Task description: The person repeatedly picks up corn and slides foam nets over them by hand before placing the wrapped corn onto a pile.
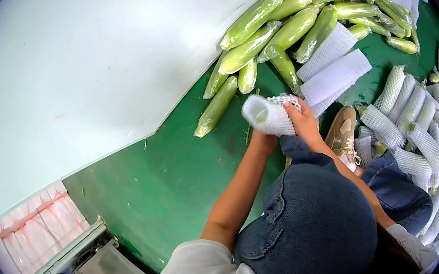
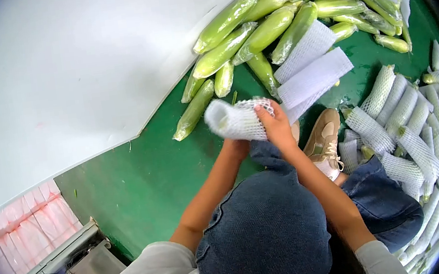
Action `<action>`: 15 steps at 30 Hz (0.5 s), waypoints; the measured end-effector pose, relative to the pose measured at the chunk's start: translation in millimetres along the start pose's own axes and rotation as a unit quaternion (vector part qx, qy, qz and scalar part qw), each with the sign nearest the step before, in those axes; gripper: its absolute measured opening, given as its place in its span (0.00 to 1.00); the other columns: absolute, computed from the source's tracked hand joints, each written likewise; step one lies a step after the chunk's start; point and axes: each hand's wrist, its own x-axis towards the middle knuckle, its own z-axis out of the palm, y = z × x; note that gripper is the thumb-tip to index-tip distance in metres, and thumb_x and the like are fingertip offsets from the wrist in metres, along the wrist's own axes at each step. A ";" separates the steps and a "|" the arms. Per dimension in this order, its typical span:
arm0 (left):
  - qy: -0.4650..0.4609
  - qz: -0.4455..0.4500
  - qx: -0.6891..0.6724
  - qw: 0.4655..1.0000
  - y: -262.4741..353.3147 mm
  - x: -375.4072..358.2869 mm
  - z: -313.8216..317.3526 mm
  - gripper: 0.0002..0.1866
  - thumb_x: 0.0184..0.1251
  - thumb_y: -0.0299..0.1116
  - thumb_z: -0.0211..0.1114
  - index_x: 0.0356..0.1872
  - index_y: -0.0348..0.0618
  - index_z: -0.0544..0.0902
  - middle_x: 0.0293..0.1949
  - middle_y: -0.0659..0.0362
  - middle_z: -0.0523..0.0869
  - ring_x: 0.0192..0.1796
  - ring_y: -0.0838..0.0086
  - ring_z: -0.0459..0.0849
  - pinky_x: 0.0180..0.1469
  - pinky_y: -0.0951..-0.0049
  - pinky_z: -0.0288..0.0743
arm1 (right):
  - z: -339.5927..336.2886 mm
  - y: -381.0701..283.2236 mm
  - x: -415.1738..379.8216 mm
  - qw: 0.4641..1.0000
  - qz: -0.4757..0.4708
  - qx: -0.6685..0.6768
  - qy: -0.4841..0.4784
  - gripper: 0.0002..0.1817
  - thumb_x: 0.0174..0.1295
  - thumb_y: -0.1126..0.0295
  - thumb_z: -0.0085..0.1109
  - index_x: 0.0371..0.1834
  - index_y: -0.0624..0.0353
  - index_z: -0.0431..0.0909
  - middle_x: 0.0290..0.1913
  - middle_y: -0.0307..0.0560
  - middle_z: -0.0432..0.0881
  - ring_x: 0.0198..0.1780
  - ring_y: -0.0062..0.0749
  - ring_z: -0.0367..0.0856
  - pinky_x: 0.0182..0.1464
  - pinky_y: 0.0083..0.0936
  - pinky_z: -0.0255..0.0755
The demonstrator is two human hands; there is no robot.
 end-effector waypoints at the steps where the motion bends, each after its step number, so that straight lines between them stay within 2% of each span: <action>1: -0.015 -0.030 -0.034 0.999 12.0 -8.5 15.3 0.21 0.72 0.47 0.53 0.56 0.43 0.76 0.53 0.56 0.81 0.53 0.67 0.82 0.55 0.65 0.77 | 8.7 -17.8 -7.1 0.990 -0.092 -0.106 0.005 0.22 0.64 0.68 0.61 0.59 0.64 0.70 0.41 0.46 0.83 0.36 0.26 0.79 0.41 0.22 0.73; 2: -0.032 -0.060 -0.068 0.995 18.8 -12.6 24.0 0.21 0.73 0.45 0.52 0.56 0.41 0.76 0.53 0.55 0.82 0.53 0.67 0.82 0.55 0.65 0.78 | 15.3 -33.6 -11.5 0.974 -0.145 -0.173 0.027 0.22 0.64 0.68 0.61 0.60 0.63 0.70 0.41 0.48 0.82 0.37 0.29 0.79 0.42 0.22 0.73; 4: -0.126 -0.048 -0.252 0.958 15.2 -8.4 22.8 0.20 0.75 0.41 0.47 0.55 0.38 0.76 0.52 0.51 0.82 0.51 0.64 0.83 0.55 0.63 0.79 | 21.0 -55.7 -18.4 0.917 -0.248 -0.303 0.076 0.24 0.64 0.69 0.61 0.62 0.62 0.68 0.41 0.51 0.82 0.37 0.35 0.80 0.42 0.23 0.73; 5: -0.168 -0.037 -0.306 0.936 5.9 -1.4 18.6 0.21 0.75 0.44 0.46 0.55 0.38 0.76 0.52 0.50 0.82 0.50 0.62 0.83 0.55 0.62 0.78 | 15.5 -55.2 -20.4 0.934 -0.204 -0.285 0.064 0.27 0.63 0.69 0.61 0.65 0.59 0.66 0.48 0.54 0.80 0.42 0.43 0.80 0.43 0.24 0.74; 7: -0.036 -0.084 -0.281 0.955 10.8 5.7 37.2 0.22 0.74 0.48 0.47 0.54 0.40 0.77 0.51 0.50 0.82 0.51 0.61 0.82 0.56 0.60 0.78 | 4.4 -59.0 -26.6 0.912 -0.212 -0.346 0.062 0.31 0.60 0.68 0.64 0.66 0.60 0.65 0.54 0.55 0.77 0.47 0.45 0.79 0.46 0.28 0.74; 8: -0.090 -0.038 -0.224 0.970 15.8 3.0 40.6 0.23 0.74 0.48 0.47 0.55 0.40 0.76 0.52 0.50 0.82 0.52 0.61 0.81 0.56 0.60 0.77 | -4.5 -61.3 -31.6 0.899 -0.213 -0.378 0.065 0.33 0.58 0.67 0.65 0.67 0.60 0.64 0.57 0.56 0.76 0.50 0.45 0.78 0.48 0.30 0.73; 9: -0.137 0.015 -0.169 0.976 33.0 -6.8 60.0 0.23 0.73 0.48 0.48 0.56 0.39 0.75 0.52 0.50 0.81 0.54 0.61 0.81 0.57 0.59 0.76 | -19.6 -66.3 -34.7 0.844 -0.331 -0.419 0.053 0.41 0.53 0.63 0.70 0.69 0.62 0.61 0.64 0.58 0.70 0.58 0.50 0.73 0.57 0.37 0.69; 10: -0.009 0.048 -0.019 0.999 31.9 -3.6 67.7 0.25 0.73 0.49 0.48 0.57 0.39 0.74 0.53 0.50 0.81 0.55 0.61 0.80 0.56 0.59 0.76 | -27.0 -72.4 -43.2 0.809 -0.389 -0.436 0.057 0.48 0.47 0.59 0.74 0.70 0.65 0.58 0.66 0.59 0.67 0.63 0.54 0.68 0.64 0.41 0.62; 12: -0.103 0.025 0.000 0.994 16.2 3.4 83.3 0.24 0.73 0.47 0.48 0.58 0.37 0.73 0.50 0.51 0.82 0.53 0.62 0.81 0.56 0.60 0.76 | -32.0 -77.7 -57.1 0.821 -0.392 -0.415 0.013 0.53 0.45 0.58 0.75 0.71 0.68 0.54 0.67 0.64 0.64 0.65 0.57 0.66 0.66 0.42 0.59; 13: -0.092 0.027 0.043 0.995 4.0 2.5 101.6 0.23 0.71 0.45 0.51 0.56 0.36 0.73 0.51 0.51 0.81 0.51 0.64 0.82 0.54 0.63 0.76 | -32.0 -79.6 -62.1 0.830 -0.379 -0.402 0.077 0.52 0.46 0.60 0.75 0.71 0.69 0.53 0.64 0.66 0.67 0.65 0.53 0.66 0.67 0.41 0.59; 14: -0.081 0.029 0.085 0.993 -8.3 1.3 120.0 0.22 0.69 0.42 0.55 0.55 0.34 0.73 0.52 0.51 0.81 0.49 0.66 0.82 0.52 0.66 0.76 | -43.9 -85.1 -61.8 0.887 -0.274 -0.320 0.186 0.47 0.49 0.62 0.72 0.69 0.68 0.56 0.60 0.64 0.70 0.64 0.49 0.67 0.65 0.40 0.61; 15: -0.179 0.036 0.336 0.924 -5.9 7.6 133.8 0.23 0.65 0.41 0.59 0.55 0.36 0.73 0.50 0.50 0.80 0.49 0.64 0.82 0.49 0.65 0.76 | -59.4 -111.0 -68.5 0.936 -0.147 -0.178 0.266 0.39 0.52 0.66 0.69 0.66 0.68 0.60 0.56 0.60 0.72 0.59 0.43 0.71 0.62 0.39 0.66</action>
